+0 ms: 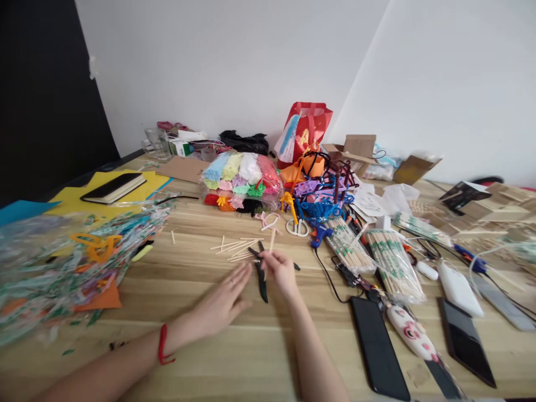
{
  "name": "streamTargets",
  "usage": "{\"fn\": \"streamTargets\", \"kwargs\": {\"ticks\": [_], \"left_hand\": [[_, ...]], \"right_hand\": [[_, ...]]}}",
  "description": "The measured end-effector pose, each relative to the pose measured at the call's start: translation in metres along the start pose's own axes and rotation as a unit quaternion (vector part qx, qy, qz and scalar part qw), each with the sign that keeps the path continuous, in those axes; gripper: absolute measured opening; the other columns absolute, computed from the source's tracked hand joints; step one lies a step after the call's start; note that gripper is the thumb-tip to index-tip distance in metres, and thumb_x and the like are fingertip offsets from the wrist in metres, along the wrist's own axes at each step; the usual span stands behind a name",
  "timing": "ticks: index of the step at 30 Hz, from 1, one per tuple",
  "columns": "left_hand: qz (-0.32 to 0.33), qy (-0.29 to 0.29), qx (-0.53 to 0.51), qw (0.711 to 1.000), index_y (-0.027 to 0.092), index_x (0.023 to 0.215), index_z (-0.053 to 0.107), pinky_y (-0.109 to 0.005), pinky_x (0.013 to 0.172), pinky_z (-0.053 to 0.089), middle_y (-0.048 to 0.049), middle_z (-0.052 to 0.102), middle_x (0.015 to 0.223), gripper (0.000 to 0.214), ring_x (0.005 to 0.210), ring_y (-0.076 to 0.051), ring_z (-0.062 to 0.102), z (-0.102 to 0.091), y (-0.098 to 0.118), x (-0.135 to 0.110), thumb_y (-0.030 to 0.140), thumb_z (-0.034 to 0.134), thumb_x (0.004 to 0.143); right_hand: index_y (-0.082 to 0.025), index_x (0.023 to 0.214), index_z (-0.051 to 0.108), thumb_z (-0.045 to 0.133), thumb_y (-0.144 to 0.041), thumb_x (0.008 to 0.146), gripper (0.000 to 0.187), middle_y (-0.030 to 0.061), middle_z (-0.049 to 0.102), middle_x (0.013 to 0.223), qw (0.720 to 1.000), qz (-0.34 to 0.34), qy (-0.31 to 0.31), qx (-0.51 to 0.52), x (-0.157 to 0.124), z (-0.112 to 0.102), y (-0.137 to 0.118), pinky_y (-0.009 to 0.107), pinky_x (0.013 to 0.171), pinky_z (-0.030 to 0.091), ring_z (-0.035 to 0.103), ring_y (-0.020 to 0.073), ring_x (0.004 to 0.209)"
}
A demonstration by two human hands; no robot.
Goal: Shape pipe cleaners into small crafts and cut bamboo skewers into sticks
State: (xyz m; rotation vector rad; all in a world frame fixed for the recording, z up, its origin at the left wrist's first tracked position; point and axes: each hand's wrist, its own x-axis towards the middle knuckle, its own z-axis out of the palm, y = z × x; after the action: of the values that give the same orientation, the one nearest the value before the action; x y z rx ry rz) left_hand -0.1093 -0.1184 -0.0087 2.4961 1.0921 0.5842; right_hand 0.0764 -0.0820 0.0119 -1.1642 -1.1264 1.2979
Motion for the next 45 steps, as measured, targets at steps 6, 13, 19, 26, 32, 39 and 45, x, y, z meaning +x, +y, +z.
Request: {"fn": "streamTargets", "kwargs": {"ticks": [6, 13, 19, 26, 32, 39, 45], "left_hand": [[0.052, -0.064, 0.129, 0.988, 0.019, 0.143, 0.02, -0.038, 0.11, 0.021, -0.0089, 0.022, 0.148, 0.07, 0.137, -0.022, 0.02, -0.005, -0.008, -0.024, 0.055, 0.04, 0.086], [-0.093, -0.008, 0.232, 0.968, 0.016, 0.141, 0.026, -0.042, 0.11, 0.018, -0.0104, 0.025, 0.147, 0.07, 0.136, -0.024, 0.022, -0.035, -0.072, -0.055, 0.058, 0.032, 0.086], [-0.212, 0.014, 0.334, 0.918, 0.004, 0.134, 0.04, -0.054, 0.108, -0.006, -0.0195, 0.036, 0.14, 0.079, 0.135, -0.031, 0.022, -0.07, -0.135, -0.042, 0.063, 0.027, 0.083], [-0.176, 0.133, 0.319, 0.922, 0.006, 0.13, 0.045, -0.06, 0.107, -0.001, -0.019, 0.036, 0.141, 0.061, 0.135, -0.034, 0.02, -0.097, -0.125, -0.023, 0.047, 0.03, 0.088], [-0.155, 0.157, -0.005, 0.975, 0.018, 0.119, 0.056, -0.023, 0.062, 0.051, -0.0077, 0.066, 0.102, 0.045, 0.076, -0.014, 0.065, -0.087, -0.059, -0.001, 0.029, 0.024, 0.091], [-0.173, 0.061, -0.205, 0.962, 0.015, 0.08, 0.072, -0.021, 0.055, 0.044, -0.0021, 0.068, 0.062, 0.045, 0.061, -0.017, 0.062, -0.054, -0.01, 0.02, 0.05, 0.044, 0.083], [-0.217, 0.163, -0.25, 0.929, 0.016, 0.055, 0.065, -0.025, 0.073, 0.046, -0.0028, 0.062, 0.054, 0.054, 0.069, -0.019, 0.062, -0.057, -0.026, 0.014, 0.052, 0.037, 0.086]], "right_hand": [[-0.013, 0.08, 0.065, 0.069, -0.049, 0.064, 0.039, -0.0026, 0.052, 0.053, 0.993, -0.021, 0.116, 0.029, 0.014, -0.031, 0.003, 0.021, 0.04, 0.013, 0.027, 0.004, 0.04], [-0.012, 0.082, 0.066, 0.067, -0.053, 0.065, 0.044, -0.0018, 0.053, 0.054, 0.996, -0.024, 0.087, -0.008, 0.013, -0.023, 0.008, 0.022, 0.039, 0.017, 0.03, 0.0053, 0.041], [-0.013, 0.073, 0.066, 0.067, -0.057, 0.062, 0.045, -0.0025, 0.052, 0.051, 0.996, -0.021, 0.08, -0.031, 0.014, -0.018, 0.011, 0.021, 0.038, 0.019, 0.031, 0.0052, 0.039], [-0.012, 0.072, 0.063, 0.059, -0.062, 0.07, 0.05, -0.0003, 0.053, 0.044, 0.998, 0.004, 0.051, -0.034, 0.009, 0.0, 0.009, 0.021, 0.035, 0.022, 0.035, 0.0066, 0.032], [-0.014, 0.091, 0.06, 0.047, -0.062, 0.08, 0.05, -0.0057, 0.047, 0.043, 0.997, -0.002, -0.068, -0.047, -0.003, 0.024, 0.016, 0.02, 0.037, 0.021, 0.032, 0.0065, 0.035], [-0.015, 0.066, 0.059, 0.047, -0.054, 0.084, 0.045, -0.0027, 0.049, 0.054, 0.954, -0.038, -0.263, -0.14, -0.022, 0.045, 0.011, 0.021, 0.047, 0.029, 0.037, 0.0077, 0.048], [-0.018, 0.079, 0.068, 0.049, -0.042, 0.086, 0.031, 0.0051, 0.061, 0.076, 0.91, -0.159, -0.077, -0.374, -0.01, 0.016, 0.004, 0.029, 0.069, 0.039, 0.052, 0.0177, 0.074]]}}
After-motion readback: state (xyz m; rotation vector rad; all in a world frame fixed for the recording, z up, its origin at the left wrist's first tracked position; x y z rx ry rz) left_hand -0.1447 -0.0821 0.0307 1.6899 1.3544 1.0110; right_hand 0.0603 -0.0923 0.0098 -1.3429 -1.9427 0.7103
